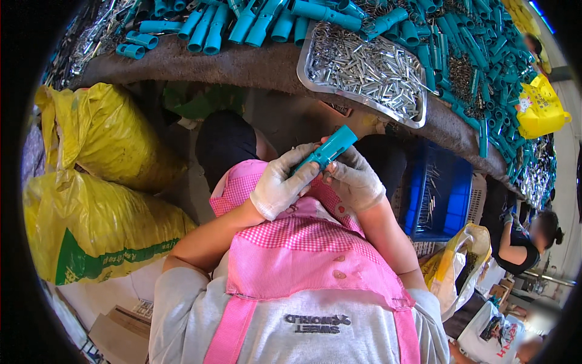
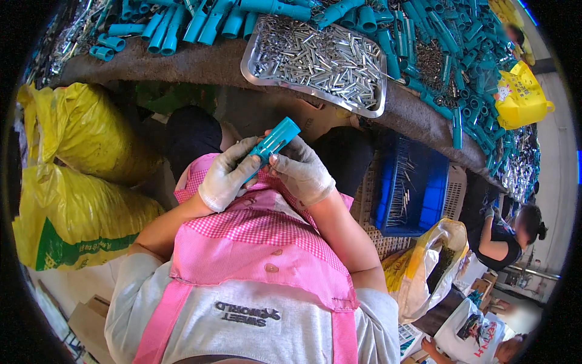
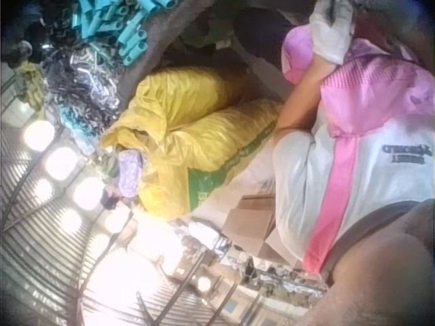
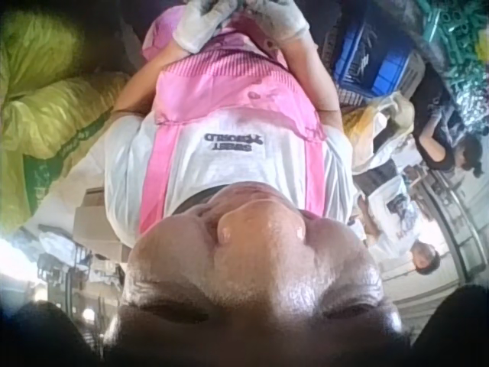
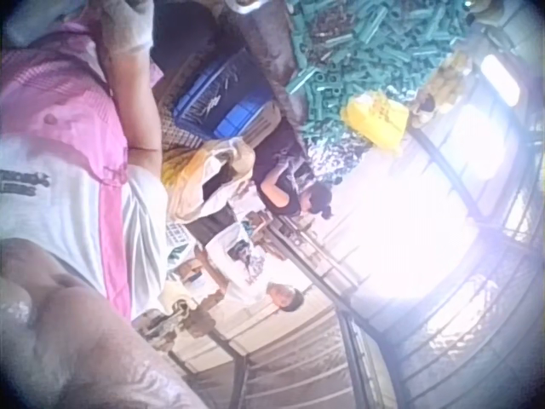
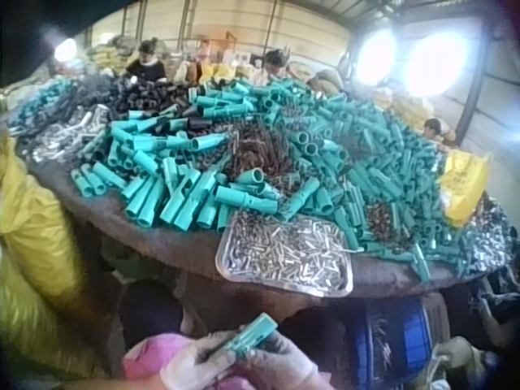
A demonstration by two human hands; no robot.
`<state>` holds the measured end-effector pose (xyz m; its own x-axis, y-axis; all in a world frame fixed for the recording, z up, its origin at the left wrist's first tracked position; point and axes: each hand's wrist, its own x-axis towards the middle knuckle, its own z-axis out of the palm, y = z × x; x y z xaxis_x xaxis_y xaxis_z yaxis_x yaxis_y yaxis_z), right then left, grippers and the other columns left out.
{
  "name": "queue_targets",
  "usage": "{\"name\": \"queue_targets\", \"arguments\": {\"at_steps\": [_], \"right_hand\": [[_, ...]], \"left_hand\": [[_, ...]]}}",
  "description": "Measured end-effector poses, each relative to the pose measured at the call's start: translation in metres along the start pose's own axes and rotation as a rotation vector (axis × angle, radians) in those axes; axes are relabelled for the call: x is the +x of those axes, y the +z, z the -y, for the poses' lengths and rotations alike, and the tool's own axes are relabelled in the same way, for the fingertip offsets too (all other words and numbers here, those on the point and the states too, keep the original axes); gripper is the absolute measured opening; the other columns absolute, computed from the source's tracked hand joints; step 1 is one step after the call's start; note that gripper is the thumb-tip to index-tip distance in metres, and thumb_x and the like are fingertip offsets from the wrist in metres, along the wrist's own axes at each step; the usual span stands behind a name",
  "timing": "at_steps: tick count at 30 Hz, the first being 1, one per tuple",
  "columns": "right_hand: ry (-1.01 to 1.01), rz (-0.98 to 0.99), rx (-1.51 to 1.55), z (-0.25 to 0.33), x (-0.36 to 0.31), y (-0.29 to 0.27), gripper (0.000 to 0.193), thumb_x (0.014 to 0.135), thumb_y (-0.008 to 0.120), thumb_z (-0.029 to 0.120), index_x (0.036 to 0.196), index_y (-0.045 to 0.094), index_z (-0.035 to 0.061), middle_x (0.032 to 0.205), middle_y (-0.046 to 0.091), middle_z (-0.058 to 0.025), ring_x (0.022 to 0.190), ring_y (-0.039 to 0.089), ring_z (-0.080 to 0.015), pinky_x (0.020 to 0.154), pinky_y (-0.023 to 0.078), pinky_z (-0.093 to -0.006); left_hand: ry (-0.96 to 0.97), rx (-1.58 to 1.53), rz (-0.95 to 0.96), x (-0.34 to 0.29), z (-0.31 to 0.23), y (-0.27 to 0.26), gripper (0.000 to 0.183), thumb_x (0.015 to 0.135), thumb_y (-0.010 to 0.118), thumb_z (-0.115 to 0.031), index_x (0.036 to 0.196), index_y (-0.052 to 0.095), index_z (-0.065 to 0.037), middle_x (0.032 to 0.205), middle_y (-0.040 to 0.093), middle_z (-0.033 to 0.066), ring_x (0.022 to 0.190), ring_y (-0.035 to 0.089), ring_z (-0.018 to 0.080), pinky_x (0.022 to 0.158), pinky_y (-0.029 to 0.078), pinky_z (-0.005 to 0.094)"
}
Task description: Assemble metal sleeves and pins into teal plastic handles at a workbench.
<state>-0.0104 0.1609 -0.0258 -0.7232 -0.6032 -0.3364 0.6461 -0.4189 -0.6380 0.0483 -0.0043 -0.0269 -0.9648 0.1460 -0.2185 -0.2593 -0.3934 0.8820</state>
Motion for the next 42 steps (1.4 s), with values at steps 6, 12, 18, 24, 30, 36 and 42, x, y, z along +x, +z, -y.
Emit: {"name": "queue_targets", "arguments": {"at_steps": [6, 12, 18, 24, 30, 36, 42], "right_hand": [[-0.092, -0.06, -0.419, 0.003, 0.006, 0.024, 0.035, 0.087, 0.063, 0.013, 0.118, 0.051, 0.003, 0.091, 0.059, -0.0016, 0.075, 0.055, -0.0082, 0.064, 0.045, -0.0212], [-0.489, -0.216, -1.226, 0.072, 0.027, 0.033, 0.018, 0.09, 0.058, 0.015, 0.102, 0.063, 0.0011, 0.079, 0.062, -0.0042, 0.06, 0.057, -0.008, 0.057, 0.048, -0.0228], [-1.078, -0.191, -1.785, 0.134, 0.102, 0.082, 0.013, 0.081, 0.063, 0.016, 0.091, 0.065, 0.0088, 0.089, 0.062, -0.0121, 0.084, 0.061, -0.0327, 0.073, 0.049, -0.0401], [-0.939, -0.271, -2.367, 0.161, 0.176, 0.078, 0.034, 0.073, 0.068, 0.021, 0.105, 0.063, 0.0123, 0.106, 0.059, -0.0096, 0.102, 0.054, -0.0313, 0.086, 0.046, -0.0413], [-1.327, -0.334, -1.903, 0.152, 0.173, 0.068, 0.036, 0.073, 0.069, 0.019, 0.105, 0.055, 0.0099, 0.097, 0.059, -0.0134, 0.093, 0.056, -0.0331, 0.082, 0.044, -0.0426], [-1.22, 0.206, -1.897, 0.085, 0.104, 0.112, 0.05, 0.085, 0.059, 0.017, 0.132, 0.042, 0.0099, 0.112, 0.056, -0.0211, 0.084, 0.061, -0.0395, 0.072, 0.052, -0.0421], [-1.089, 0.099, -1.888, 0.027, 0.083, 0.114, 0.059, 0.082, 0.062, 0.015, 0.137, 0.04, 0.0137, 0.086, 0.054, -0.0138, 0.066, 0.059, -0.0327, 0.053, 0.048, -0.0424]], "left_hand": [[-0.119, -0.347, -0.076, -0.005, 0.002, -0.005, 0.034, 0.097, 0.048, -0.025, 0.127, 0.048, -0.011, 0.084, 0.057, 0.0011, 0.055, 0.044, 0.0057, 0.042, 0.031, 0.0176], [-0.183, -0.575, -0.146, -0.004, -0.03, -0.031, 0.027, 0.098, 0.044, -0.027, 0.121, 0.05, -0.013, 0.087, 0.056, 0.0048, 0.053, 0.042, 0.0065, 0.039, 0.026, 0.0163], [-0.033, -0.66, -0.161, 0.014, -0.043, -0.068, 0.023, 0.099, 0.041, -0.029, 0.115, 0.046, -0.013, 0.087, 0.054, 0.005, 0.054, 0.042, 0.0056, 0.039, 0.025, 0.0153], [-0.059, -0.633, -0.201, 0.033, -0.059, -0.072, 0.021, 0.097, 0.046, -0.032, 0.104, 0.048, -0.013, 0.084, 0.054, 0.0034, 0.056, 0.042, 0.0058, 0.037, 0.023, 0.0164], [-0.133, -0.742, -0.252, 0.046, -0.058, -0.076, 0.024, 0.097, 0.047, -0.032, 0.105, 0.048, -0.01, 0.084, 0.056, 0.006, 0.053, 0.043, 0.0068, 0.033, 0.026, 0.016], [-0.107, -0.829, -0.172, 0.039, -0.049, -0.086, 0.026, 0.096, 0.048, -0.034, 0.106, 0.049, -0.01, 0.085, 0.057, 0.0066, 0.054, 0.047, 0.007, 0.033, 0.029, 0.0148], [-0.127, -0.767, -0.194, 0.031, -0.049, -0.089, 0.026, 0.094, 0.051, -0.035, 0.099, 0.051, -0.01, 0.083, 0.057, 0.0018, 0.056, 0.047, 0.0056, 0.036, 0.026, 0.0169]]}}
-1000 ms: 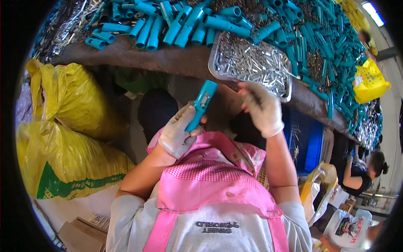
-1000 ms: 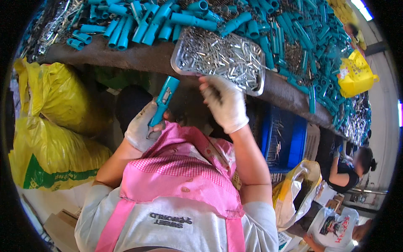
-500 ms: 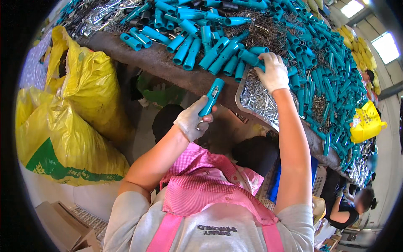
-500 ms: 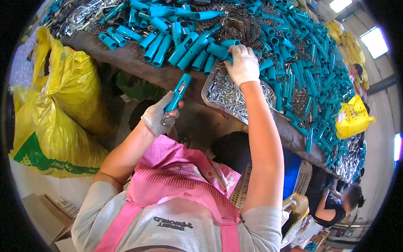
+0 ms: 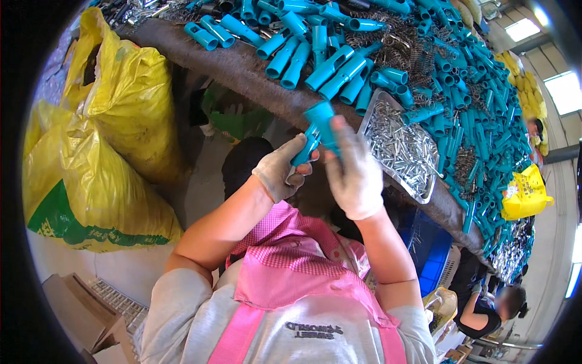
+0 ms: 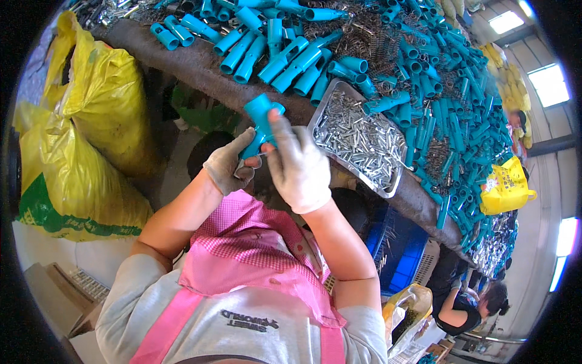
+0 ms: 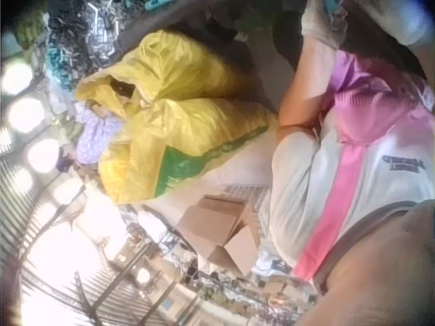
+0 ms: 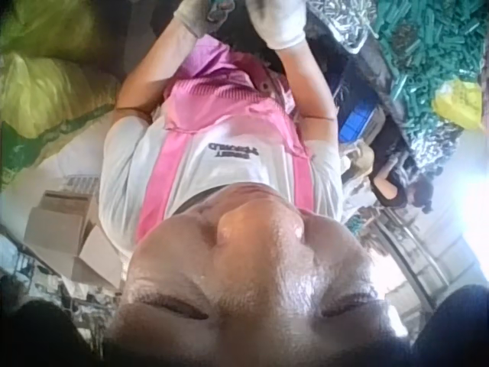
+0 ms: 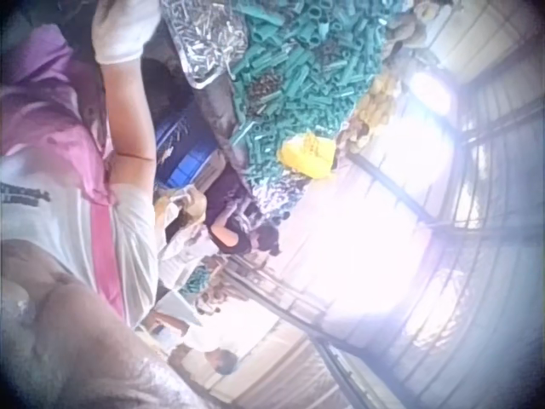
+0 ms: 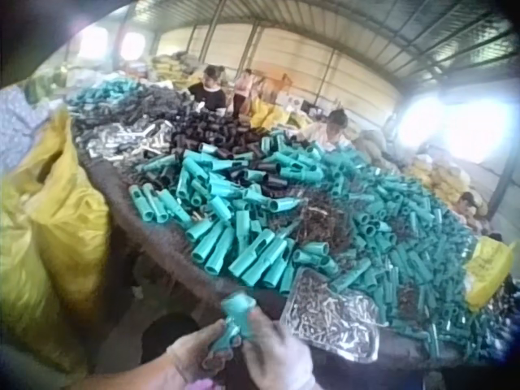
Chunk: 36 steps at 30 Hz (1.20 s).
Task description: Assemble metal sleeves and pins into teal plastic handles at a workbench.
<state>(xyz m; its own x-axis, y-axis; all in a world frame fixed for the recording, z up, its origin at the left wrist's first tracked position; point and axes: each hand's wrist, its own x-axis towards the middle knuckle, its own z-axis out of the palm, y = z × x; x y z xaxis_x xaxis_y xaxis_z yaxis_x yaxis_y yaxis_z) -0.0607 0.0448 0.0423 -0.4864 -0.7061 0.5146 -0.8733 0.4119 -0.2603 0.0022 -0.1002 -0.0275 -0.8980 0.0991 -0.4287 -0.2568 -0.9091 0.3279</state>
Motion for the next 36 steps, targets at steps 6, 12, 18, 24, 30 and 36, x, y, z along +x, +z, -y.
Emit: {"name": "queue_targets", "arguments": {"at_steps": [6, 12, 18, 24, 30, 36], "right_hand": [[0.088, -0.144, 0.32, -0.002, -0.005, -0.002, 0.055, 0.082, 0.057, 0.001, 0.134, 0.038, -0.0031, 0.117, 0.054, -0.0257, 0.095, 0.059, -0.0396, 0.082, 0.049, -0.0376], [0.076, 0.052, 0.069, -0.013, -0.009, 0.016, 0.053, 0.086, 0.055, 0.013, 0.136, 0.038, 0.0073, 0.092, 0.059, -0.0179, 0.078, 0.06, -0.0354, 0.066, 0.05, -0.0425], [0.245, 0.201, 0.028, -0.009, -0.013, 0.036, 0.053, 0.088, 0.055, 0.016, 0.137, 0.037, 0.0116, 0.108, 0.06, -0.0227, 0.082, 0.061, -0.0397, 0.065, 0.05, -0.0474], [0.097, -0.16, 0.015, -0.052, 0.053, -0.024, 0.054, 0.091, 0.053, 0.024, 0.139, 0.034, 0.0078, 0.125, 0.049, -0.0247, 0.114, 0.05, -0.0382, 0.095, 0.042, -0.043], [0.273, -0.263, 0.539, -0.035, 0.055, -0.038, 0.054, 0.088, 0.061, 0.014, 0.135, 0.036, 0.0041, 0.117, 0.044, -0.0136, 0.092, 0.048, -0.0182, 0.084, 0.044, -0.0318], [0.552, -0.041, 1.298, 0.003, -0.016, 0.019, 0.059, 0.091, 0.055, 0.012, 0.141, 0.025, 0.0028, 0.118, 0.05, -0.0077, 0.094, 0.05, -0.0124, 0.079, 0.043, -0.0246]], "left_hand": [[-0.016, 0.014, -0.023, 0.001, -0.002, -0.007, 0.026, 0.095, 0.05, -0.035, 0.104, 0.051, -0.011, 0.086, 0.057, 0.0017, 0.056, 0.047, 0.0066, 0.036, 0.027, 0.0167], [-0.007, 0.007, 0.014, 0.0, 0.002, -0.017, 0.028, 0.096, 0.046, -0.035, 0.109, 0.05, -0.01, 0.084, 0.057, 0.0025, 0.055, 0.048, 0.0064, 0.036, 0.027, 0.0158], [-0.06, 0.012, 0.024, 0.006, -0.001, -0.026, 0.027, 0.096, 0.048, -0.035, 0.111, 0.051, -0.013, 0.086, 0.058, 0.0018, 0.056, 0.048, 0.006, 0.036, 0.027, 0.0149], [-0.011, 0.042, 0.184, -0.006, -0.009, -0.009, 0.027, 0.097, 0.046, -0.033, 0.116, 0.048, -0.015, 0.089, 0.056, 0.0036, 0.058, 0.046, 0.0057, 0.037, 0.027, 0.0142], [-0.027, 0.01, 0.12, -0.007, -0.009, -0.001, 0.031, 0.098, 0.042, -0.033, 0.12, 0.044, -0.012, 0.089, 0.054, 0.0068, 0.054, 0.045, 0.0067, 0.034, 0.03, 0.0152], [-0.019, 0.07, 0.21, -0.023, 0.0, 0.014, 0.033, 0.097, 0.046, -0.029, 0.129, 0.045, -0.02, 0.089, 0.055, 0.0029, 0.058, 0.05, 0.0071, 0.038, 0.029, 0.0161]]}}
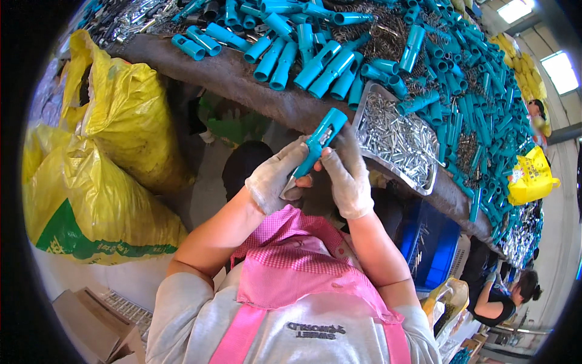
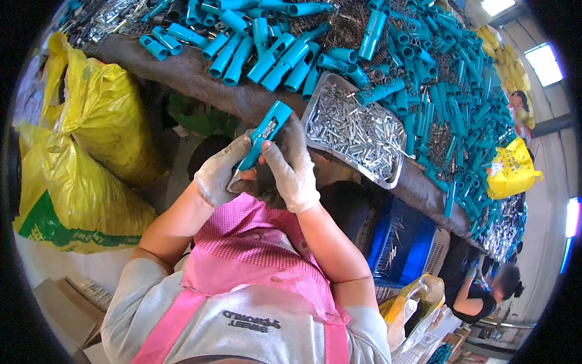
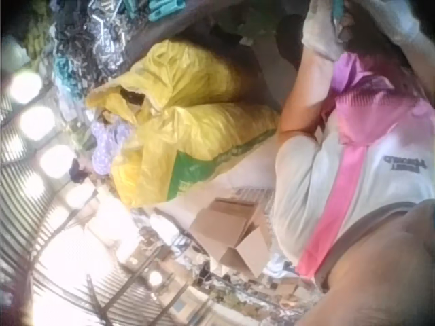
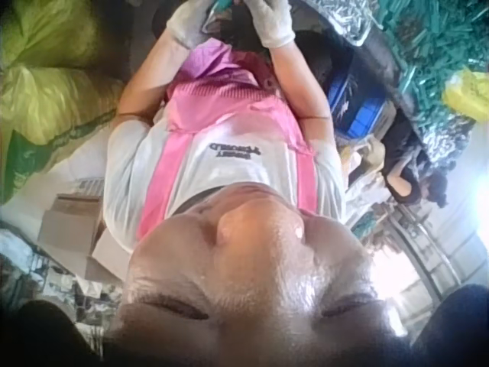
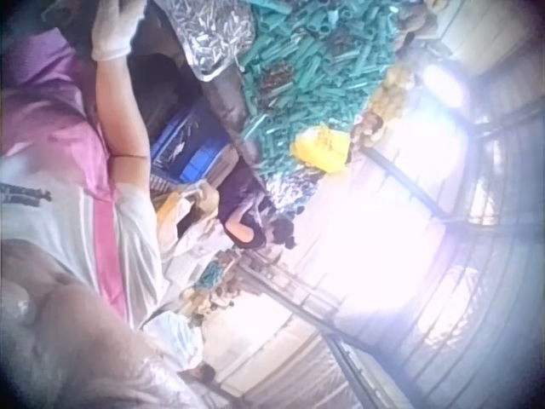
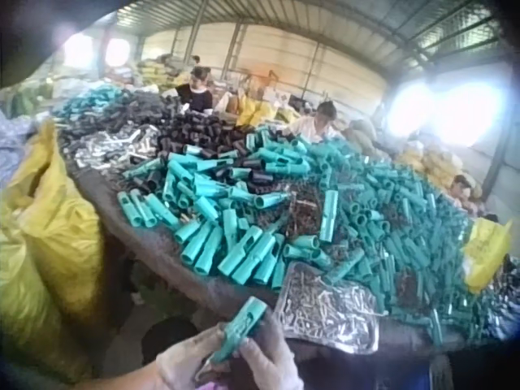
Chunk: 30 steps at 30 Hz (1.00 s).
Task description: Assemble metal sleeves and pins into teal plastic handles at a workbench.
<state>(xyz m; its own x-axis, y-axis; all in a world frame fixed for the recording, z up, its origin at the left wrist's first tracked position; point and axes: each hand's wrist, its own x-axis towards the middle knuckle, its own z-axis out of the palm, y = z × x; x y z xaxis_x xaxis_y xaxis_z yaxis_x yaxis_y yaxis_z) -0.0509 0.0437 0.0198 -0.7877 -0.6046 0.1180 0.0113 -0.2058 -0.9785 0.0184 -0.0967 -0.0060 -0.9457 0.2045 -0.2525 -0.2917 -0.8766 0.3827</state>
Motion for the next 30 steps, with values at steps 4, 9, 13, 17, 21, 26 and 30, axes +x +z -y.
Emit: {"name": "queue_targets", "arguments": {"at_steps": [4, 9, 13, 17, 21, 26, 30], "right_hand": [[0.215, -0.059, 0.134, -0.009, -0.013, -0.004, 0.037, 0.093, 0.052, 0.014, 0.127, 0.046, 0.0007, 0.123, 0.054, -0.0098, 0.094, 0.053, -0.0102, 0.078, 0.043, -0.024], [0.283, 0.035, 0.57, -0.009, -0.026, -0.005, 0.04, 0.092, 0.054, 0.018, 0.128, 0.044, 0.0025, 0.131, 0.048, -0.0148, 0.108, 0.055, -0.0192, 0.073, 0.052, -0.0261], [0.228, 0.021, 0.573, -0.01, -0.034, -0.008, 0.045, 0.093, 0.054, 0.023, 0.13, 0.042, 0.0015, 0.131, 0.048, -0.0167, 0.114, 0.053, -0.0226, 0.077, 0.053, -0.029], [0.207, -0.044, 0.633, -0.018, -0.041, -0.013, 0.044, 0.094, 0.053, 0.023, 0.13, 0.043, -0.0002, 0.129, 0.049, -0.016, 0.117, 0.051, -0.0237, 0.094, 0.045, -0.0336], [0.215, -0.149, 0.097, -0.005, -0.048, -0.008, 0.042, 0.094, 0.053, 0.021, 0.129, 0.044, -0.0003, 0.124, 0.053, -0.0104, 0.113, 0.051, -0.0178, 0.092, 0.044, -0.0309], [0.305, -0.079, 0.567, -0.011, -0.048, -0.02, 0.039, 0.091, 0.055, 0.015, 0.126, 0.047, 0.0001, 0.123, 0.054, -0.0112, 0.112, 0.052, -0.0192, 0.091, 0.045, -0.031], [0.353, -0.111, 0.551, -0.013, -0.048, -0.026, 0.042, 0.089, 0.058, 0.015, 0.126, 0.047, -0.0004, 0.123, 0.055, -0.0118, 0.114, 0.051, -0.0207, 0.096, 0.041, -0.0335]], "left_hand": [[0.023, 0.122, -0.051, -0.007, 0.015, 0.009, 0.037, 0.097, 0.046, -0.027, 0.133, 0.043, -0.02, 0.089, 0.056, 0.0022, 0.057, 0.048, 0.0075, 0.038, 0.029, 0.0169], [0.164, 0.299, -0.016, -0.013, 0.032, 0.012, 0.04, 0.098, 0.044, -0.025, 0.137, 0.038, -0.019, 0.091, 0.056, 0.0015, 0.059, 0.046, 0.0071, 0.04, 0.029, 0.017], [0.14, 0.276, -0.011, -0.012, 0.041, 0.015, 0.041, 0.098, 0.044, -0.025, 0.138, 0.038, -0.019, 0.092, 0.056, 0.0019, 0.059, 0.046, 0.0071, 0.041, 0.03, 0.0168], [0.102, 0.232, 0.006, -0.01, 0.048, 0.016, 0.04, 0.098, 0.044, -0.027, 0.137, 0.039, -0.02, 0.092, 0.056, 0.0018, 0.059, 0.045, 0.0074, 0.041, 0.031, 0.0167], [0.099, 0.205, 0.004, -0.007, 0.057, 0.002, 0.045, 0.098, 0.043, -0.032, 0.141, 0.032, -0.028, 0.094, 0.057, 0.0006, 0.059, 0.048, 0.0085, 0.043, 0.036, 0.018], [0.089, 0.242, 0.177, -0.002, 0.064, -0.023, 0.052, 0.098, 0.044, -0.031, 0.145, 0.024, -0.023, 0.108, 0.056, 0.0048, 0.073, 0.055, 0.0118, 0.055, 0.045, 0.0211], [0.544, 1.327, 0.274, -0.005, 0.067, -0.028, 0.073, 0.096, 0.044, -0.017, 0.144, -0.008, 0.001, 0.147, 0.022, 0.0182, 0.129, 0.036, 0.0244, 0.104, 0.031, 0.0306]]}}
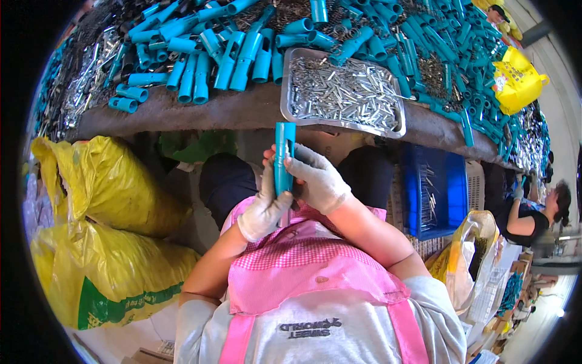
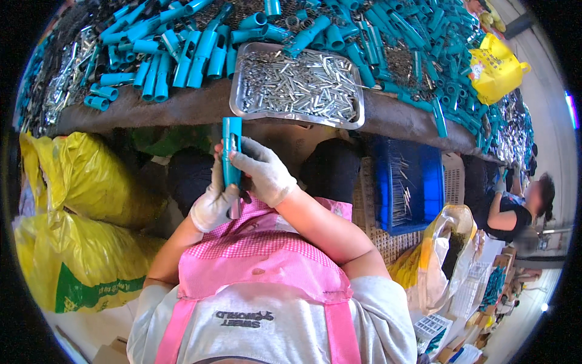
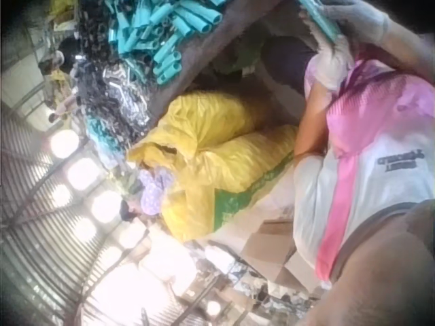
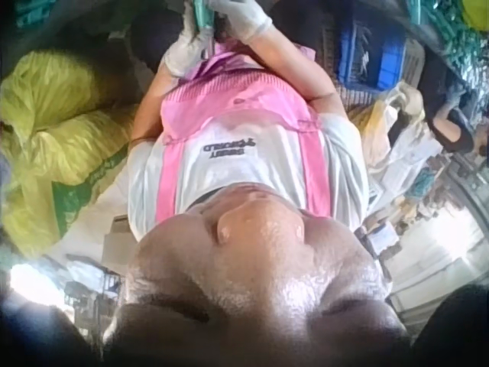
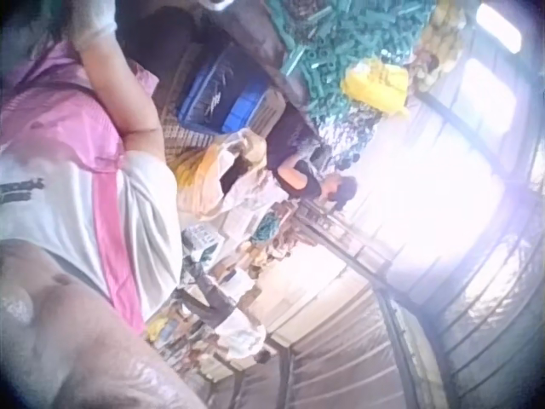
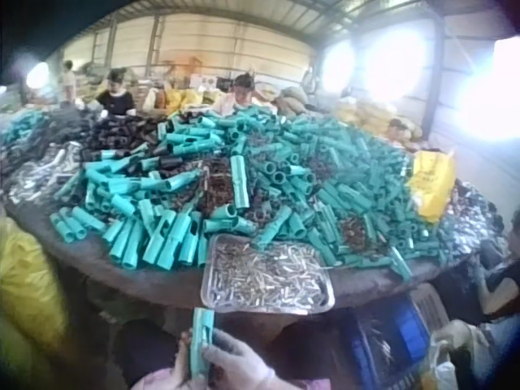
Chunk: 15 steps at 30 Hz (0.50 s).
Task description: Assemble metal sleeves and pins into teal plastic handles at a workbench.
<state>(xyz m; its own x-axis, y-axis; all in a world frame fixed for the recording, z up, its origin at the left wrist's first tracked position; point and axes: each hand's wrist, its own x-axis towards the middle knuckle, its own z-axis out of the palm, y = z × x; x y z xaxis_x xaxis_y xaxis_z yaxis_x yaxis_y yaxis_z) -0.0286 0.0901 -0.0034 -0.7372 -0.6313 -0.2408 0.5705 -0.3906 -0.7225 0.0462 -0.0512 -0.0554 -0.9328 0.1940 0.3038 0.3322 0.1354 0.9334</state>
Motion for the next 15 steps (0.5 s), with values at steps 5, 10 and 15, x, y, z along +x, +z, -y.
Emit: {"name": "queue_targets", "arguments": {"at_steps": [5, 10, 15], "right_hand": [[-0.061, 0.081, -0.092, -0.002, -0.012, -0.007, 0.046, 0.09, 0.058, 0.014, 0.13, 0.042, 0.0002, 0.129, 0.05, -0.0137, 0.12, 0.048, -0.0237, 0.1, 0.039, -0.037], [-0.154, 0.115, -0.162, -0.001, -0.002, 0.002, 0.044, 0.089, 0.058, 0.014, 0.129, 0.044, 0.0009, 0.129, 0.051, -0.0117, 0.117, 0.049, -0.0204, 0.099, 0.038, -0.0349], [-0.494, 0.156, -0.809, 0.034, 0.044, 0.033, 0.037, 0.086, 0.063, 0.015, 0.118, 0.051, 0.0007, 0.107, 0.061, -0.0092, 0.1, 0.056, -0.0156, 0.088, 0.044, -0.0315]], "left_hand": [[0.113, 0.186, 0.101, -0.007, 0.004, -0.012, 0.078, 0.092, 0.052, -0.008, 0.145, -0.006, -0.002, 0.15, 0.016, 0.0175, 0.133, 0.031, 0.024, 0.105, 0.03, 0.0316], [0.034, 0.155, -0.087, -0.002, -0.004, -0.016, 0.076, 0.085, 0.062, -0.007, 0.143, 0.014, 0.001, 0.141, 0.035, 0.0218, 0.127, 0.042, 0.0299, 0.101, 0.036, 0.0346], [0.102, 0.218, -0.408, 0.042, -0.027, -0.056, 0.063, 0.08, 0.063, -0.001, 0.137, 0.034, 0.0, 0.126, 0.051, 0.0237, 0.113, 0.056, 0.0323, 0.092, 0.045, 0.0372]]}}
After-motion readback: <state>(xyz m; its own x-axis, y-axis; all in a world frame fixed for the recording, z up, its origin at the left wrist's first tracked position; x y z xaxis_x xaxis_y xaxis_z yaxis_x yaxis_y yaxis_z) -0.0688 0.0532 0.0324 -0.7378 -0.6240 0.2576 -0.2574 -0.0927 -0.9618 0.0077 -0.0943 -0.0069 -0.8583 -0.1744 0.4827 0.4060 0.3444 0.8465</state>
